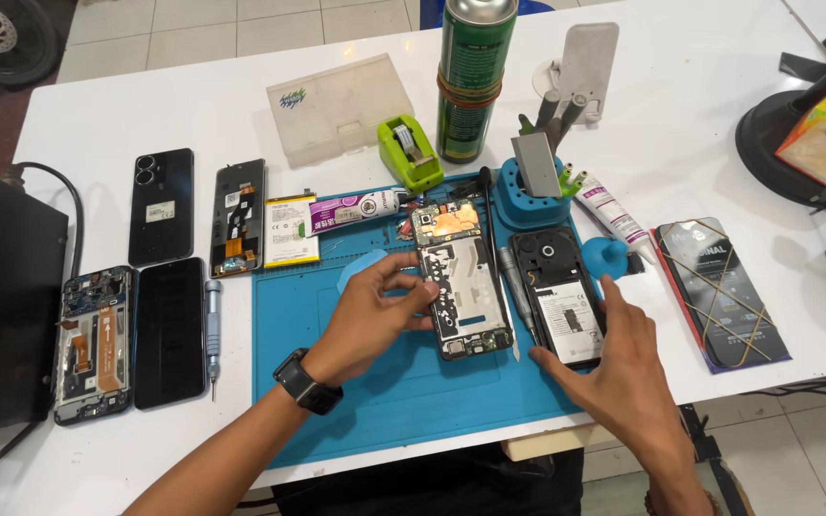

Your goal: The person cleans the interior of a disassembled smartphone using compressed air and a brush. They handle the phone frame, back cover, and screen, spraying and brushing each part before placing them on the workbench.

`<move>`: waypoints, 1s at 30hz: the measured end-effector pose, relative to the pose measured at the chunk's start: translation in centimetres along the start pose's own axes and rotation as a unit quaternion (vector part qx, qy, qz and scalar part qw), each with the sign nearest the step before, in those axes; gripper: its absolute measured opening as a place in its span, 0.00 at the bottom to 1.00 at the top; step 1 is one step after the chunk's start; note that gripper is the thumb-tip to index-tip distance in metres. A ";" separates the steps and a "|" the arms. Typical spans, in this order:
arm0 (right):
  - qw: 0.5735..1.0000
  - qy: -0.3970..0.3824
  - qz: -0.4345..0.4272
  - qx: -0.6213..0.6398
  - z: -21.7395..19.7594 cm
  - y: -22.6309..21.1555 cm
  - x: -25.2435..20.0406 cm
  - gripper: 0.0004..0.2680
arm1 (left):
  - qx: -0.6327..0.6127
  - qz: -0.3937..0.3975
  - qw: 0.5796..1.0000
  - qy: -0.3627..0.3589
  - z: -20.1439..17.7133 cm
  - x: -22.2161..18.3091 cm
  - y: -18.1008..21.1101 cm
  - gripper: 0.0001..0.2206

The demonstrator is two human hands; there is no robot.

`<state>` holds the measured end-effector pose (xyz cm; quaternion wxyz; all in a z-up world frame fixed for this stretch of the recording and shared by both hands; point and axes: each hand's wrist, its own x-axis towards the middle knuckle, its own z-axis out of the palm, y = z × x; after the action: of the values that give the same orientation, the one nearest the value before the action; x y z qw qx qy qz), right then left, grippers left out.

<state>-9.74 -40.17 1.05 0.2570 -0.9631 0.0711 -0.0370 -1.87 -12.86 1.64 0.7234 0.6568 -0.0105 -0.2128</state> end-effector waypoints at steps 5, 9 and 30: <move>1.000 0.006 0.000 0.011 -0.4 0.5 0.3 0.45 | -0.008 -0.012 1.000 -0.007 0.5 -0.2 -0.6 0.19; 1.000 0.023 -0.012 0.014 -0.4 0.4 -0.3 0.39 | -0.011 -0.006 1.000 -0.013 0.8 0.0 -1.0 0.19; 0.997 0.007 0.076 0.006 -1.0 0.1 0.8 0.39 | -0.014 -0.007 1.000 0.005 -0.7 -0.8 -1.2 0.24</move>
<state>-9.12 -40.89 1.93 0.2640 -0.9532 0.1455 -0.0250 -2.69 -11.99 0.60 0.7312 0.6475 0.0011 -0.2148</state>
